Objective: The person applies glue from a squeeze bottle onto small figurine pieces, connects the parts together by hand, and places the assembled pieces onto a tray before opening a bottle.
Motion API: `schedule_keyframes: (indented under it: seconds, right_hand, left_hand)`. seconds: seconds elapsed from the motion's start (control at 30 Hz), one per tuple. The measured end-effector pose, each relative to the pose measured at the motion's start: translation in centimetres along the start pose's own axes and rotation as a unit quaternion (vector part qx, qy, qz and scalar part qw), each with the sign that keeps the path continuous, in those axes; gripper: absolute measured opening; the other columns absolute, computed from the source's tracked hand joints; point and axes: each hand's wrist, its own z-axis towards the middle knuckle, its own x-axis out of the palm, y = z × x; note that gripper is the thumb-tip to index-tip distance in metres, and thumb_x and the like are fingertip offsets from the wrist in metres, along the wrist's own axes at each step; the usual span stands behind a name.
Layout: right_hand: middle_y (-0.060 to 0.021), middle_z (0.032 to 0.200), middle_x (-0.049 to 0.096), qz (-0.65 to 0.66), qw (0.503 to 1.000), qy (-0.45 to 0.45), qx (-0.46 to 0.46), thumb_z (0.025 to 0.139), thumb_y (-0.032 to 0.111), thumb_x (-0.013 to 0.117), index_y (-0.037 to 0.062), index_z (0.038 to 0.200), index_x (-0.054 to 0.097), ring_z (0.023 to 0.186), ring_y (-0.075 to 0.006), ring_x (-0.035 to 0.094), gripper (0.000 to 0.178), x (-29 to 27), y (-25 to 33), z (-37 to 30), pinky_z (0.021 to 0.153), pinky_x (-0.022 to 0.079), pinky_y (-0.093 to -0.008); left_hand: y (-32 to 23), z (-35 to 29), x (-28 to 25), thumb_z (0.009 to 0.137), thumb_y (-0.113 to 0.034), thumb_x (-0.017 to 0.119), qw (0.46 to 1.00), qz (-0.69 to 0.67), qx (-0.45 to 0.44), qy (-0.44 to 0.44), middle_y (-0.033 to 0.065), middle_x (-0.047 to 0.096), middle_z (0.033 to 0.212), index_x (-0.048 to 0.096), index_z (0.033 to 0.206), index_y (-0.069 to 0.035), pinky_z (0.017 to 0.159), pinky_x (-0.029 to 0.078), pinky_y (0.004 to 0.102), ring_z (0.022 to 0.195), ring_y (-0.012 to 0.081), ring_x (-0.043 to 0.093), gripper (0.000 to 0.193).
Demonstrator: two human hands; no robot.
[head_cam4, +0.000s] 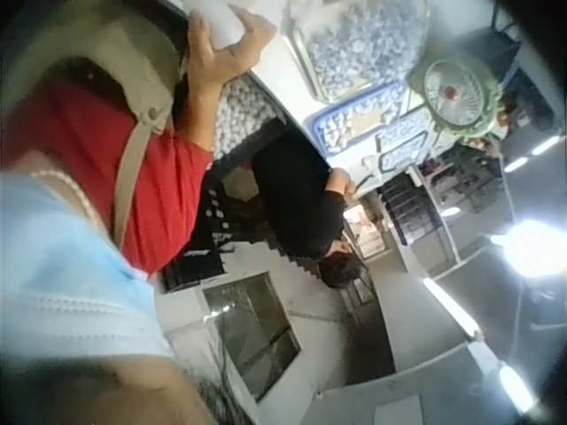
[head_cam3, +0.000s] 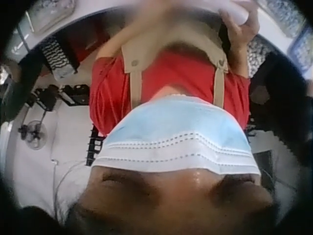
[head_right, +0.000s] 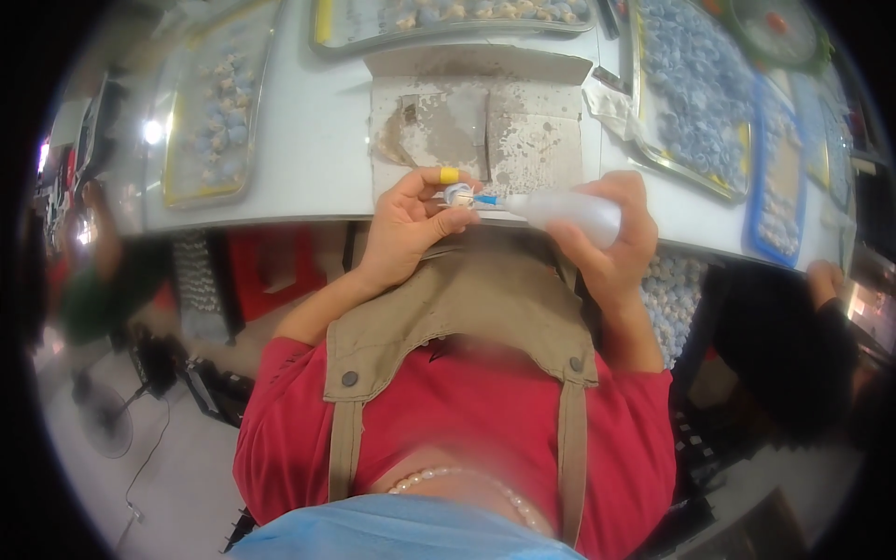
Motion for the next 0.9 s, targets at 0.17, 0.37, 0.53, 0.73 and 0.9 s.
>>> schedule_keyframes:
  seconds: [0.17,0.37,0.53,0.73,0.9]
  right_hand:
    - [-0.0059,0.070,0.051,-0.101,0.992,-0.002,-0.072,0.059,0.011,0.078,0.0029,0.079,0.058,0.067,-0.0202,0.046,0.030,0.4,0.9,0.8,0.061,0.038,-0.0290]
    - [-0.0050,0.066,0.051,-0.137,0.987,0.007,-0.086,0.055,0.010,0.080,0.0035,0.075,0.058,0.065,-0.0209,0.045,0.030,1.0,2.0,1.2,0.058,0.038,-0.0295]
    - [-0.0052,0.066,0.051,-0.157,0.983,0.024,-0.087,0.054,0.010,0.080,0.0038,0.073,0.059,0.065,-0.0213,0.045,0.029,1.1,2.3,1.4,0.057,0.037,-0.0293]
    - [-0.0056,0.066,0.051,-0.160,0.983,0.021,-0.085,0.055,0.010,0.080,0.0039,0.073,0.059,0.065,-0.0219,0.045,0.028,1.0,2.1,1.5,0.057,0.038,-0.0300]
    - [-0.0051,0.066,0.051,-0.143,0.987,0.003,-0.072,0.057,0.010,0.079,0.0035,0.074,0.059,0.065,-0.0214,0.045,0.027,0.6,1.6,1.2,0.058,0.038,-0.0303]
  left_hand:
    - [-0.6,-0.1,-0.1,0.083,-0.006,0.061,0.997,0.067,-0.032,-0.016,0.0079,0.061,0.101,0.051,0.117,0.001,0.065,0.046,0.0203,0.077,0.0083,0.056,0.037]
    - [-0.2,-0.2,-0.2,0.082,-0.006,0.061,0.996,0.080,-0.031,-0.026,0.0070,0.061,0.101,0.050,0.118,0.001,0.064,0.046,0.0201,0.076,0.0077,0.055,0.038]
    - [-0.3,-0.2,0.0,0.082,-0.006,0.061,0.996,0.076,-0.030,-0.025,0.0068,0.061,0.102,0.051,0.118,0.001,0.065,0.046,0.0203,0.076,0.0076,0.055,0.038]
    - [-0.5,-0.2,0.1,0.083,-0.006,0.060,0.997,0.072,-0.027,-0.021,0.0082,0.061,0.103,0.050,0.119,0.001,0.066,0.047,0.0204,0.078,0.0092,0.056,0.038]
    - [-0.7,-0.2,0.2,0.084,-0.007,0.059,0.999,0.027,-0.040,-0.022,0.0106,0.060,0.105,0.049,0.119,0.001,0.067,0.048,0.0210,0.082,0.0133,0.060,0.038]
